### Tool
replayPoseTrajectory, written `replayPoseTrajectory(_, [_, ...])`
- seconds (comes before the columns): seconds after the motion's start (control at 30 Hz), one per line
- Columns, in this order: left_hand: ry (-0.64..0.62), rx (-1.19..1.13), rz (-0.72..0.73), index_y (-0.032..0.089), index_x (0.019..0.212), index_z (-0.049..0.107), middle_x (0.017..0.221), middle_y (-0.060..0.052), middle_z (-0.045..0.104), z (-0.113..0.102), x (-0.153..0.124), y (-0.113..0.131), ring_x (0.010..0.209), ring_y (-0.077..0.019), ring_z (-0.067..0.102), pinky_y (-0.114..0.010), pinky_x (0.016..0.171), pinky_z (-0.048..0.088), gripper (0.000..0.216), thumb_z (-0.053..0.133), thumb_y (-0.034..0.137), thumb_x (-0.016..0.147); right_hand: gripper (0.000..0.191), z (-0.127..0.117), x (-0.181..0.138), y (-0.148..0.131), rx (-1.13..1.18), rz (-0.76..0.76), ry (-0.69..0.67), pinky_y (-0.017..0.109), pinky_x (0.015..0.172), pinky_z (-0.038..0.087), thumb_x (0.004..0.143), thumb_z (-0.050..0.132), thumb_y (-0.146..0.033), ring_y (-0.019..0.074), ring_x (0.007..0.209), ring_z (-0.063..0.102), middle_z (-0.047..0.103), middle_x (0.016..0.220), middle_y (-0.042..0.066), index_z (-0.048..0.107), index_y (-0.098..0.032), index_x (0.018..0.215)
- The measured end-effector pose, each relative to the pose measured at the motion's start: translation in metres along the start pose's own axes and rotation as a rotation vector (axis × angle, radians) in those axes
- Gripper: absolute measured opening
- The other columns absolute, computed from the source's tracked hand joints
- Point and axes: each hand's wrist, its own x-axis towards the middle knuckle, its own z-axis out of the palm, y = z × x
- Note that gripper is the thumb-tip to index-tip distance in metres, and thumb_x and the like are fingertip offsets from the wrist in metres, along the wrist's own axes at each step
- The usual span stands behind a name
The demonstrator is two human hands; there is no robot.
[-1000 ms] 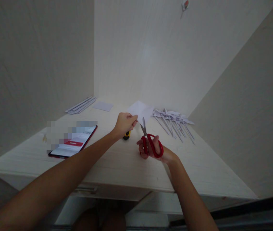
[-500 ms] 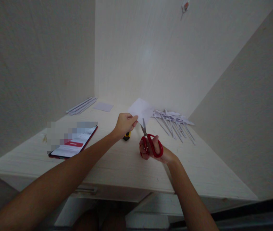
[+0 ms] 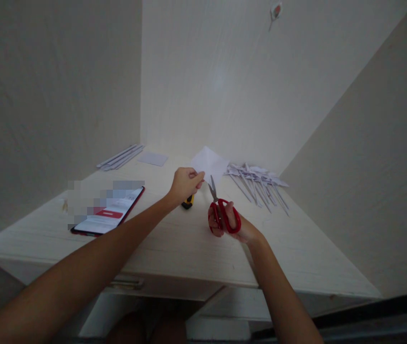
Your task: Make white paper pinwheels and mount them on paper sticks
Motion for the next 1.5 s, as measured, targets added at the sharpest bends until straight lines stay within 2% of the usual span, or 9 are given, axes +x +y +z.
replayPoseTrajectory(0.23, [0.007, 0.164, 0.166, 0.013, 0.048, 0.047, 0.041, 0.002, 0.053, -0.004, 0.002, -0.006, 0.026, -0.0021, 0.039, -0.013, 0.029, 0.026, 0.030, 0.054, 0.019, 0.076, 0.064, -0.002, 0.000, 0.000, -0.050, -0.014, 0.027, 0.023, 0.043, 0.026, 0.070, 0.036, -0.076, 0.0058, 0.042, 0.035, 0.042, 0.059, -0.004, 0.044, -0.016, 0.087])
replayPoseTrajectory(0.47, [-0.117, 0.035, 0.070, 0.013, 0.055, 0.048, 0.048, -0.002, 0.061, -0.002, -0.001, -0.002, 0.025, -0.0065, 0.046, -0.016, 0.025, 0.029, 0.024, 0.053, 0.013, 0.078, 0.061, -0.003, 0.000, 0.001, -0.076, -0.023, 0.048, 0.023, 0.042, 0.024, 0.070, 0.037, -0.076, 0.0054, 0.041, 0.032, 0.038, 0.056, -0.006, 0.044, -0.016, 0.083])
replayPoseTrajectory(0.77, [-0.125, -0.027, -0.009, 0.011, 0.052, 0.047, 0.039, -0.001, 0.055, 0.003, -0.005, 0.010, 0.028, -0.0093, 0.050, -0.017, 0.029, 0.037, 0.029, 0.048, 0.005, 0.081, 0.061, -0.002, 0.000, 0.001, -0.046, -0.012, 0.041, 0.022, 0.042, 0.022, 0.069, 0.040, -0.075, 0.0050, 0.041, 0.030, 0.037, 0.055, -0.006, 0.044, -0.016, 0.083])
replayPoseTrajectory(1.5, [-0.151, -0.014, 0.004, 0.010, 0.049, 0.049, 0.034, 0.000, 0.052, 0.002, -0.007, 0.016, 0.027, -0.0085, 0.048, -0.017, 0.030, 0.037, 0.033, 0.046, 0.003, 0.081, 0.056, 0.002, 0.002, -0.001, -0.080, -0.064, 0.086, 0.016, 0.034, 0.020, 0.071, 0.042, -0.072, 0.0033, 0.039, 0.027, 0.034, 0.052, -0.007, 0.043, -0.017, 0.075])
